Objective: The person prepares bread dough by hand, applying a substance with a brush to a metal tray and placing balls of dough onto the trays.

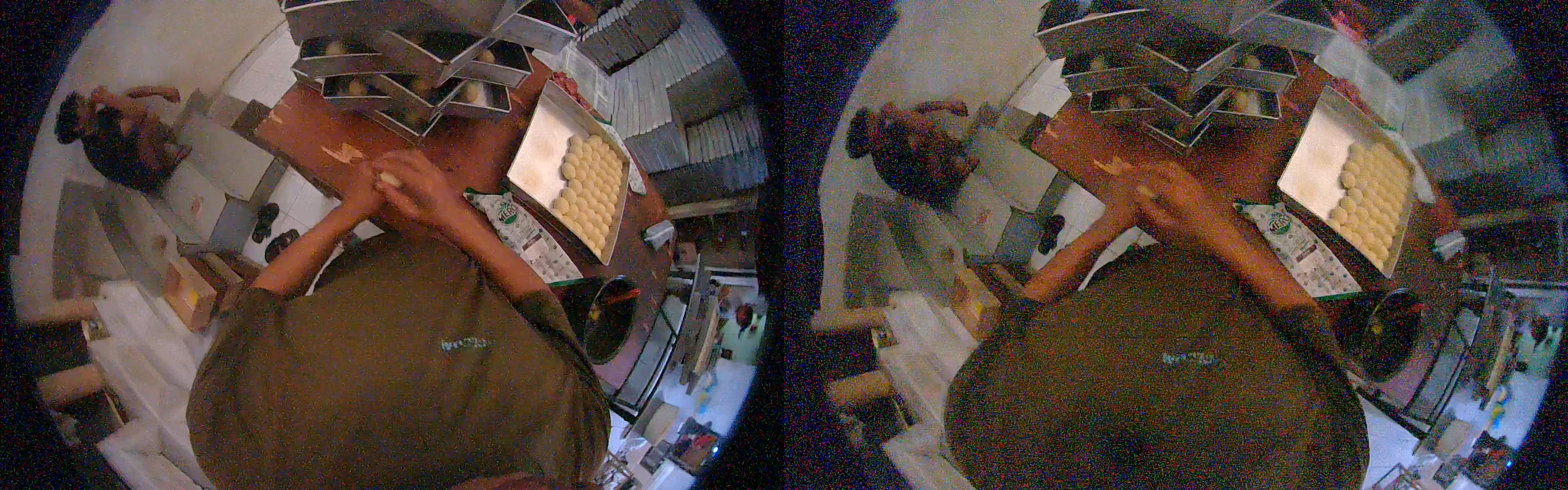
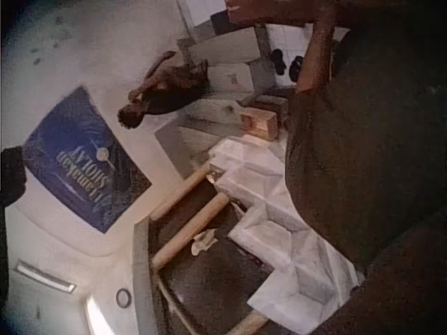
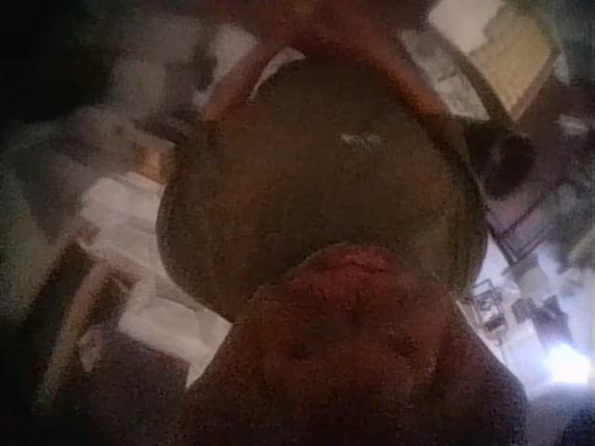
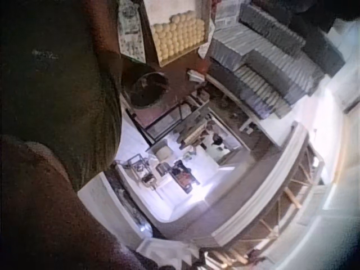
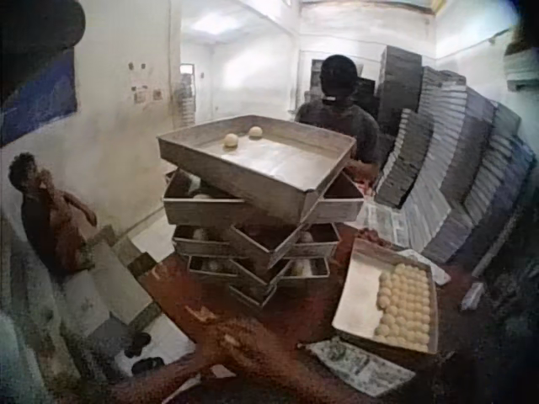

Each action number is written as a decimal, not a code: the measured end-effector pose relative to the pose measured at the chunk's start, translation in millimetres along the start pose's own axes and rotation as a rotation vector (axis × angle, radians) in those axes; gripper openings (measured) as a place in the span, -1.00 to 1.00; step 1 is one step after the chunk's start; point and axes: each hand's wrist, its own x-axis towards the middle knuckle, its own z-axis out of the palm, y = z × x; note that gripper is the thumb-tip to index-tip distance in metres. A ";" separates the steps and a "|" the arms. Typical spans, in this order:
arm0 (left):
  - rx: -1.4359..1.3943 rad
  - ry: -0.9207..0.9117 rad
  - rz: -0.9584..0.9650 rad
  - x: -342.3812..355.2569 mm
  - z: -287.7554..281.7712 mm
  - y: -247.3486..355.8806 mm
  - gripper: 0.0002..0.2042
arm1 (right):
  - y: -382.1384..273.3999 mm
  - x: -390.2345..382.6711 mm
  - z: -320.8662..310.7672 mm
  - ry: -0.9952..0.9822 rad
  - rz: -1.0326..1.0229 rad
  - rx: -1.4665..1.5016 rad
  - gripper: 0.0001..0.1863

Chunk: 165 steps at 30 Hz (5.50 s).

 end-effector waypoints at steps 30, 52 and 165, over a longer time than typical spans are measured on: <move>0.436 0.419 -0.378 1.2 -7.6 -51.9 -0.56 | 131.5 -58.8 66.0 -0.508 0.155 -0.512 -0.69; 0.391 0.418 -0.164 10.9 -2.9 -45.9 -0.66 | 70.7 300.0 -308.6 -0.440 0.249 -0.581 -0.60; -0.539 -0.160 -0.504 18.9 -16.0 159.4 -0.68 | 43.2 -36.2 -80.3 0.004 0.614 0.547 -0.68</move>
